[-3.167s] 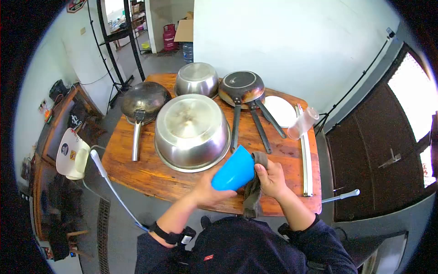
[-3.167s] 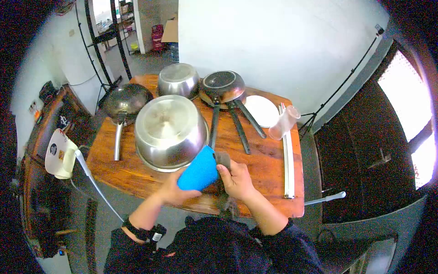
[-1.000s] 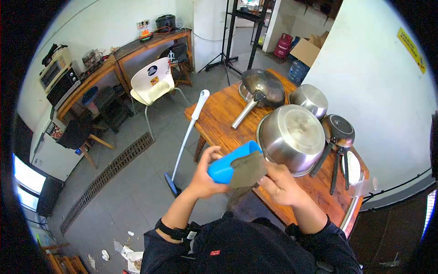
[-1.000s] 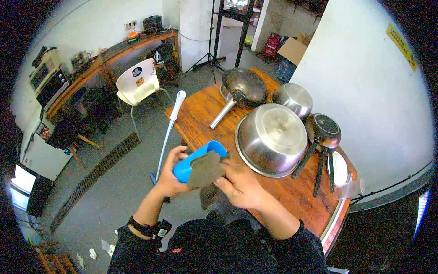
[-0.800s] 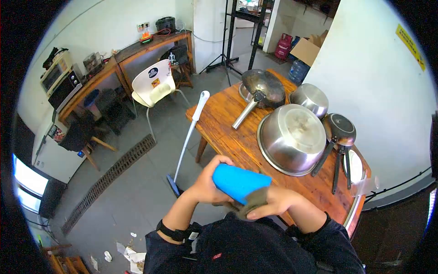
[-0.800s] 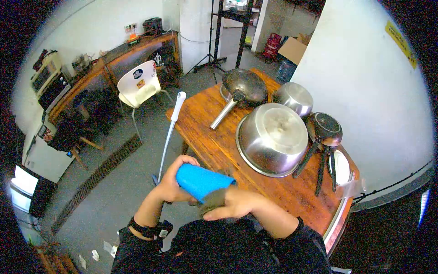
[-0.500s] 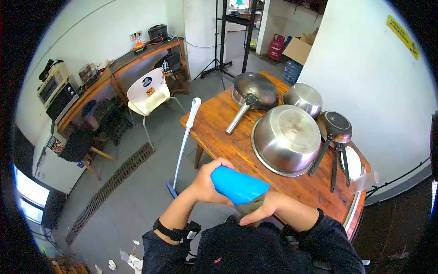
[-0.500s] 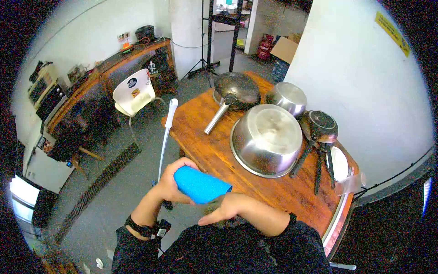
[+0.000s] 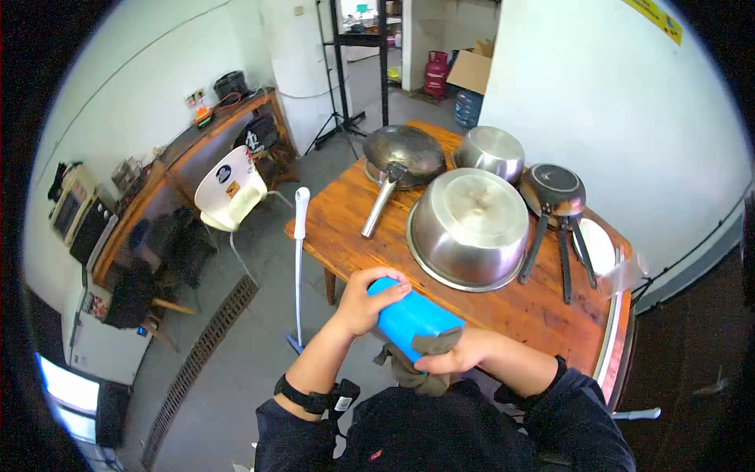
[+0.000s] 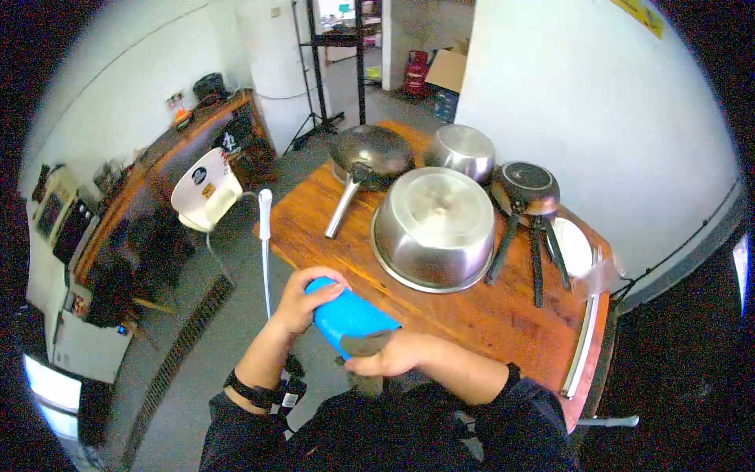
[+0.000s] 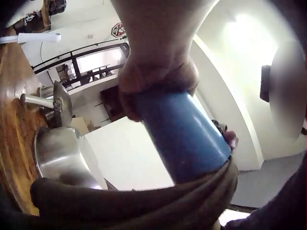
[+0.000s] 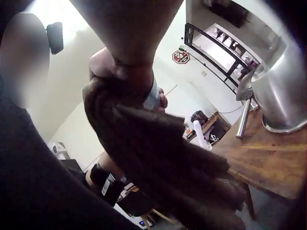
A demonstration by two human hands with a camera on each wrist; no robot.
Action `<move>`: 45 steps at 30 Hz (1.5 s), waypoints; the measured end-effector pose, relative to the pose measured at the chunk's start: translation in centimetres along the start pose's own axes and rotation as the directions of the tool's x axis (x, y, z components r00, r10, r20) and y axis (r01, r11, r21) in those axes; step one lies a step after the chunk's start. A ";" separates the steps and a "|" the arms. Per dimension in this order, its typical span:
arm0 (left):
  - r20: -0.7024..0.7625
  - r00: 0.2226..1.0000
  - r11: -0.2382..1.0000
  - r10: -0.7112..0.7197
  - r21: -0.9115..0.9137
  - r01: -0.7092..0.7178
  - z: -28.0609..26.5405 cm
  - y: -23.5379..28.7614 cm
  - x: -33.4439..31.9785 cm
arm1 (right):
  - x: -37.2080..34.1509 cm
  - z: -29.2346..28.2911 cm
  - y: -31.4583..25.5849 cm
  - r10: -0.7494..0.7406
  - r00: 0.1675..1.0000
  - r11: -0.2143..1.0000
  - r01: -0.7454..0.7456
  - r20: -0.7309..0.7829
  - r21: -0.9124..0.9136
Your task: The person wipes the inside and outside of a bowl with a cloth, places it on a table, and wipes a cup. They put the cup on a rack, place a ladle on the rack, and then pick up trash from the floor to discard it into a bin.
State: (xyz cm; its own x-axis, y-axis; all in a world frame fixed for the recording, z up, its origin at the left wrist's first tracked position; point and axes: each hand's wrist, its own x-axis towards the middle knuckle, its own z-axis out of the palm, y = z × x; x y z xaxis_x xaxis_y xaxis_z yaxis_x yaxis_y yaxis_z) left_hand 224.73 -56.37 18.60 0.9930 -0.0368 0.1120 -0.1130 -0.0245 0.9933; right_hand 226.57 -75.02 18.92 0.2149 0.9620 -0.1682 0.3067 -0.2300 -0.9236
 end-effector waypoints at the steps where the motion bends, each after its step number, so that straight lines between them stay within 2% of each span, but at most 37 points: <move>1: -0.041 0.996 0.995 -0.079 -0.062 0.076 0.8 -0.9 0.5 | 0.1 0.3 0.8 0.047 0.997 0.994 -0.041 0.060 -0.104; 4: 0.047 0.943 0.923 -0.329 -0.194 0.332 2.2 -2.3 2.0 | 0.1 1.5 2.7 -0.139 0.989 0.950 0.147 0.051 -0.275; 5: 0.071 0.913 0.892 -0.401 -0.199 0.407 2.9 -2.7 2.5 | -0.1 1.9 3.2 -0.062 0.995 0.939 0.086 0.082 -0.333; 8: -0.022 0.983 0.969 -0.180 -0.177 0.173 4.9 -3.6 2.7 | -2.9 1.3 4.1 -0.090 0.974 0.991 0.066 -0.209 -0.118; 9: -0.072 0.993 0.993 0.096 0.077 -0.091 5.4 -3.1 2.3 | -3.7 0.5 4.7 0.270 0.952 0.962 -0.272 -0.140 0.007; 10: 0.001 0.953 0.933 0.303 0.204 -0.297 6.0 -2.4 2.2 | -4.9 0.2 6.3 0.177 0.891 0.949 -0.042 -0.418 0.312; 11: 0.096 0.868 0.816 0.488 0.304 -0.492 6.8 -1.7 2.3 | -5.9 -0.1 5.9 0.170 0.882 0.792 0.142 -0.438 0.594; 12: 0.205 0.745 0.653 0.635 0.372 -0.659 7.6 -1.3 2.4 | -7.0 -0.3 5.4 0.171 0.871 0.524 0.315 -0.460 0.791; 13: 0.228 0.748 0.666 0.623 0.347 -0.661 8.3 -1.1 2.6 | -7.9 -0.4 5.7 0.186 0.885 0.650 0.215 -0.428 0.729; 15: 0.214 0.902 0.863 0.376 0.274 -0.425 10.3 -1.7 3.6 | -9.8 -0.2 6.3 0.249 0.897 0.837 -0.010 -0.365 0.547; 16: 0.220 0.945 0.928 0.242 0.231 -0.291 11.7 -2.1 4.4 | -10.6 -0.2 7.0 0.198 0.894 0.942 -0.059 -0.402 0.331; 17: 0.222 0.975 0.990 0.008 0.134 -0.038 13.2 -2.2 5.1 | -11.1 0.1 8.2 0.149 0.896 0.988 -0.117 -0.418 0.103; 18: 0.328 0.924 0.974 -0.196 0.176 0.145 14.4 -3.3 6.0 | -11.6 0.4 9.1 0.103 0.904 0.978 -0.169 -0.415 -0.126; 19: 0.416 0.821 0.918 -0.390 0.245 0.312 15.3 -4.7 7.0 | -12.1 0.7 9.5 0.207 0.940 0.950 -0.260 -0.272 -0.175; 20: 0.475 0.676 0.827 -0.563 0.333 0.454 16.5 -5.5 7.7 | -12.3 0.8 9.9 0.309 0.944 0.914 -0.329 -0.120 -0.235; 21: 0.476 0.603 0.762 -0.640 0.494 0.419 18.1 -5.1 8.0 | -12.7 0.6 10.3 0.406 0.913 0.873 -0.377 0.034 -0.310; 22: 0.486 0.596 0.765 -0.639 0.484 0.426 19.2 -6.0 8.4 | -13.5 0.2 10.6 0.498 0.847 0.827 -0.400 0.185 -0.394; 23: 0.490 0.591 0.765 -0.641 0.473 0.438 20.1 -7.6 8.7 | -15.8 -0.2 10.1 0.564 0.826 0.752 -0.523 -0.020 -0.402; 24: 0.488 0.588 0.763 -0.644 0.462 0.452 20.9 -8.3 8.9 | -18.0 -0.3 10.8 0.424 0.892 0.855 -0.452 -0.158 -0.254; 25: 0.510 0.580 0.771 -0.635 0.370 0.518 21.6 -8.3 9.0 | -20.2 -0.5 11.6 0.286 0.907 0.934 -0.335 -0.308 -0.121; 26: 0.526 0.577 0.767 -0.624 0.273 0.581 22.3 -7.7 9.1 | -21.8 -0.9 12.2 0.159 0.873 0.983 -0.184 -0.461 -0.008; 27: 0.538 0.576 0.750 -0.616 0.176 0.637 22.8 -7.4 9.1 | -23.3 -3.8 7.3 0.241 0.887 0.969 -0.239 -0.393 0.056; 28: 0.529 0.591 0.723 -0.609 0.064 0.687 22.9 -7.8 9.0 | -24.5 -4.0 7.6 0.136 0.850 0.991 -0.121 -0.509 0.062; 30: 0.497 0.633 0.649 -0.594 -0.169 0.742 22.9 -8.7 8.9 | -27.7 -4.6 8.5 -0.059 0.697 0.993 0.116 -0.714 0.031; 31: 0.405 0.652 0.579 -0.641 -0.302 0.757 22.8 -8.3 8.3 | -29.1 -5.1 9.2 0.021 0.643 0.993 0.073 -0.765 0.089; 32: 0.479 0.706 0.537 -0.522 -0.458 0.708 22.3 -9.8 8.0 | -30.4 -5.5 9.9 0.105 0.588 0.987 0.035 -0.802 0.155; 34: 0.547 0.727 0.410 -0.414 -0.601 0.686 21.8 -10.0 7.2 | -31.7 -6.1 12.6 0.236 0.425 0.971 -0.074 -0.874 0.227; 36: 0.421 0.829 0.497 -0.369 -0.664 0.559 21.6 -9.4 5.9 | -32.6 -5.9 15.8 0.212 0.422 0.926 -0.374 -0.882 0.044; 38: 0.303 0.895 0.576 -0.328 -0.686 0.444 21.7 -7.9 4.4 | -33.9 -5.0 17.7 0.443 0.478 0.730 -0.684 -0.759 -0.005; 39: 0.195 0.941 0.709 -0.276 -0.620 0.336 21.8 -7.2 3.4 | -33.9 -4.4 18.1 0.543 0.465 0.593 -0.802 -0.699 -0.073; 40: 0.084 0.973 0.819 -0.214 -0.528 0.225 21.7 -6.7 2.4 | -33.5 -4.1 17.9 0.455 0.515 0.678 -0.729 -0.726 -0.092; 41: 0.050 0.969 0.885 -0.242 -0.398 0.241 21.1 -6.4 1.3 | -32.9 -4.2 17.5 0.360 0.566 0.756 -0.642 -0.742 -0.123; 42: -0.036 0.984 0.983 -0.176 -0.057 0.174 21.2 -5.3 0.1 | -31.9 -4.3 17.0 0.258 0.614 0.827 -0.539 -0.746 -0.158; 43: -0.091 0.958 0.961 -0.272 0.019 0.275 21.7 -5.2 -1.3 | -30.4 -4.3 15.9 0.296 0.633 0.926 -0.375 -0.716 0.052; 44: -0.117 0.978 0.971 -0.171 0.146 0.187 21.9 -5.1 -2.8 | -28.6 -3.9 14.2 0.339 0.674 0.939 -0.203 -0.657 0.276; 45: -0.136 0.988 0.952 -0.079 0.285 0.115 22.1 -5.0 -4.6 | -26.8 -3.1 13.2 0.377 0.731 0.863 -0.056 -0.568 0.501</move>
State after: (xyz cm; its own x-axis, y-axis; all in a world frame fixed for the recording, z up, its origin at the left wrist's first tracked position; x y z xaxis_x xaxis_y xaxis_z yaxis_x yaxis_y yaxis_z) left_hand 219.97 -78.18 12.52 0.9942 0.1010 0.0365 -0.0031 -0.3122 0.9500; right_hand 227.73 -104.34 12.32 0.7999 0.5331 -0.2755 -0.2120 -0.1785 -0.9608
